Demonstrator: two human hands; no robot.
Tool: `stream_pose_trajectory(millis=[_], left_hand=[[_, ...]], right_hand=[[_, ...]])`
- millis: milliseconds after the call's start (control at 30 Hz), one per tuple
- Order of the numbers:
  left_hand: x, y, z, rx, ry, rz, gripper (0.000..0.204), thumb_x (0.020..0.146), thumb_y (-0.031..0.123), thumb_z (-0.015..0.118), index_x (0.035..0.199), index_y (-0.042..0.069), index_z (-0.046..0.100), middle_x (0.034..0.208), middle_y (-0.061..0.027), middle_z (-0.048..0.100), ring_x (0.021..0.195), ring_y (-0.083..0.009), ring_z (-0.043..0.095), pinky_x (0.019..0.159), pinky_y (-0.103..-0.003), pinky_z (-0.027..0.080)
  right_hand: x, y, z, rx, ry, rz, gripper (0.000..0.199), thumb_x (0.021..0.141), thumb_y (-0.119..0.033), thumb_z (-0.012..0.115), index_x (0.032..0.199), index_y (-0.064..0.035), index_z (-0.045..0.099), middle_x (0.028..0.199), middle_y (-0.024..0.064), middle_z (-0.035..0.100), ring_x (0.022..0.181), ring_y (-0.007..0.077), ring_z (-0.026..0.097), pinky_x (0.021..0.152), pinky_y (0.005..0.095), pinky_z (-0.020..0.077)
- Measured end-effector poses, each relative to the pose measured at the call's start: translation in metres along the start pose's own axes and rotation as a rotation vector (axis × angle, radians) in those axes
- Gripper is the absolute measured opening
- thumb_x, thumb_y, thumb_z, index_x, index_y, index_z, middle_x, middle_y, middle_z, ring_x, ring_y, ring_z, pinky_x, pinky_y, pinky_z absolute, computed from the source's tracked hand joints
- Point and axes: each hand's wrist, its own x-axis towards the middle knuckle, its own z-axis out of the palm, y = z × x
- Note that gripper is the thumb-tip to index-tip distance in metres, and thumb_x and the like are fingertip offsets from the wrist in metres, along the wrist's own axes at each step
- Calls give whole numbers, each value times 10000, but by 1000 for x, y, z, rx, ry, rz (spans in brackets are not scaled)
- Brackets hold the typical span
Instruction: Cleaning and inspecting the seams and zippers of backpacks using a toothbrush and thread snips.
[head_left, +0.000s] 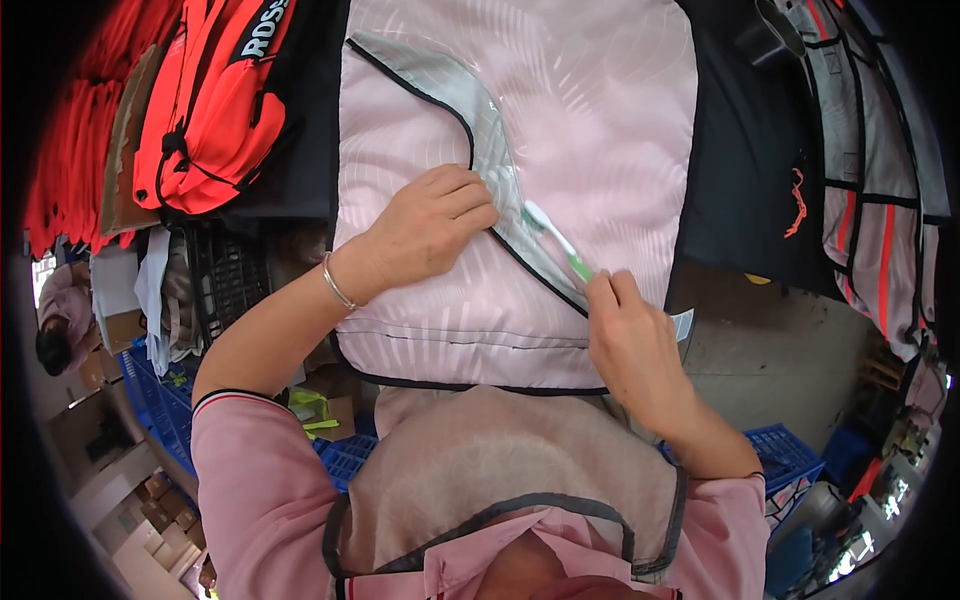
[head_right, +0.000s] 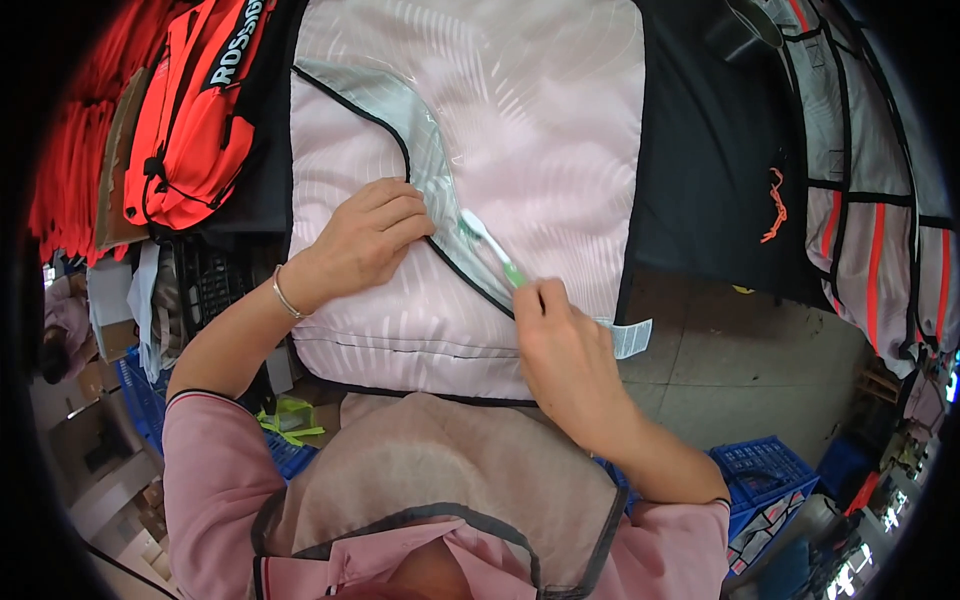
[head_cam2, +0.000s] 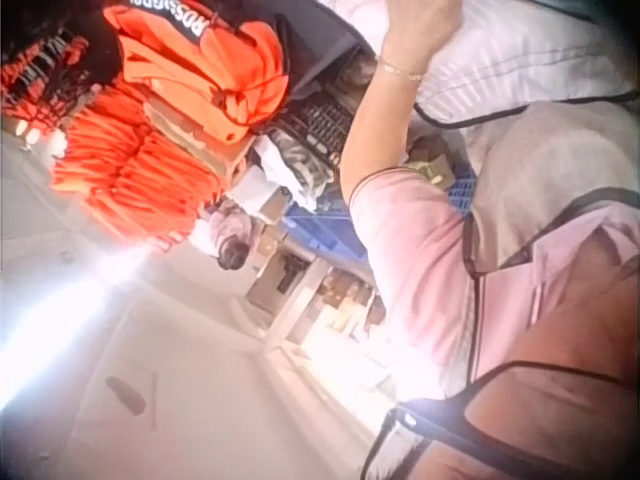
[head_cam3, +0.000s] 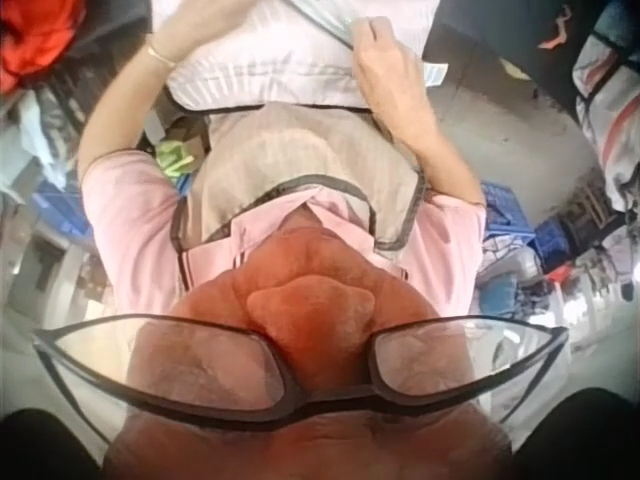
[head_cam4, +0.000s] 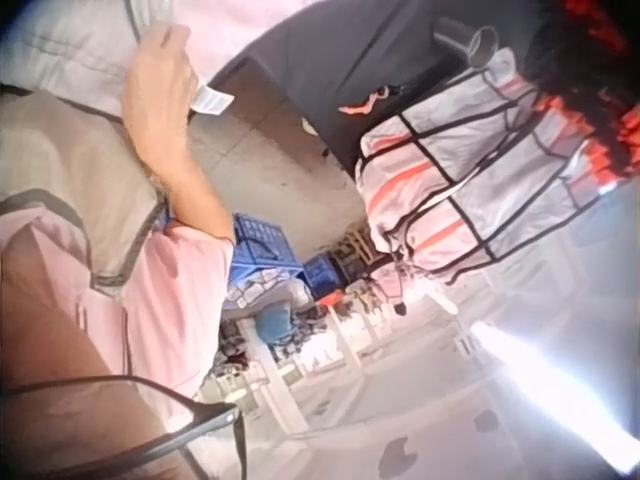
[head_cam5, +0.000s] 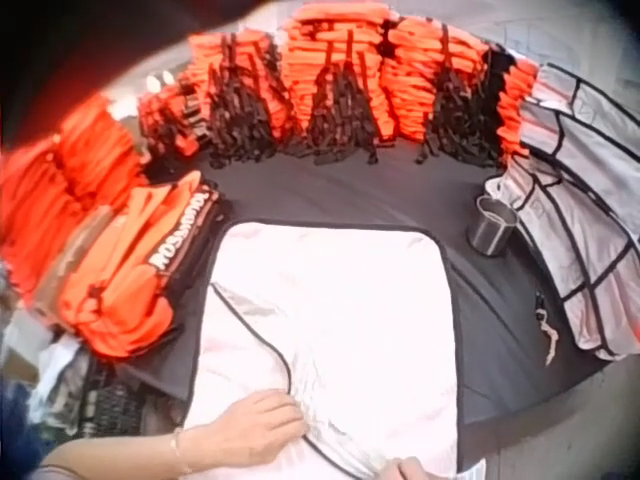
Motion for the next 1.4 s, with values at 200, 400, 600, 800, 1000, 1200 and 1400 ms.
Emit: stream_pose_trajectory(millis=[200,400,600,800,1000,1200,1400], left_hand=[[0,2,5,5,88,-5,264,643,5,668,891,73,610,952,-70,611,997,-265,602,913,-404,458],[-1,2,0,92,87,24,199,695,65,636,889,101,612,929,-35,608,973,-214,589,828,-315,423],[-1,28,9,-73,-7,320,298,778,112,626,1070,84,680,990,-42,636,995,-221,612,1007,-411,447],[-6,27,13,-159,-39,266,227,763,90,666,986,54,682,945,-51,618,940,-219,606,1020,-412,469],[-5,29,18,-133,-50,261,207,738,76,682,944,51,678,928,-48,615,927,-225,606,1007,-417,480],[-5,28,15,-155,-49,247,191,724,65,631,913,45,643,925,-52,604,947,-230,600,1023,-414,477],[-4,28,19,-154,-71,237,269,675,37,712,941,67,690,927,-37,616,929,-221,608,994,-420,488]], right_hand=[[73,4,26,-142,180,-41,115,811,29,562,905,21,495,889,180,547,669,339,669,571,416,553],[-34,18,1,-2,-48,-104,260,804,34,561,1063,16,566,885,139,557,681,337,641,575,442,526],[-35,45,-24,-280,-120,-63,227,761,-25,604,983,-41,561,902,96,557,709,247,661,553,372,534],[-19,66,-20,-247,-37,-321,226,745,-31,618,962,-74,577,897,39,565,718,203,651,550,342,520],[-45,84,-48,-407,-125,-279,197,741,-67,644,928,-74,582,894,23,564,684,167,617,536,302,505],[-41,102,-33,-335,-50,-355,195,751,-66,640,938,-63,585,859,27,546,689,166,612,532,305,501],[-55,117,-27,-345,-61,-284,328,722,-17,647,1048,-10,607,812,51,521,711,181,622,561,321,505]])
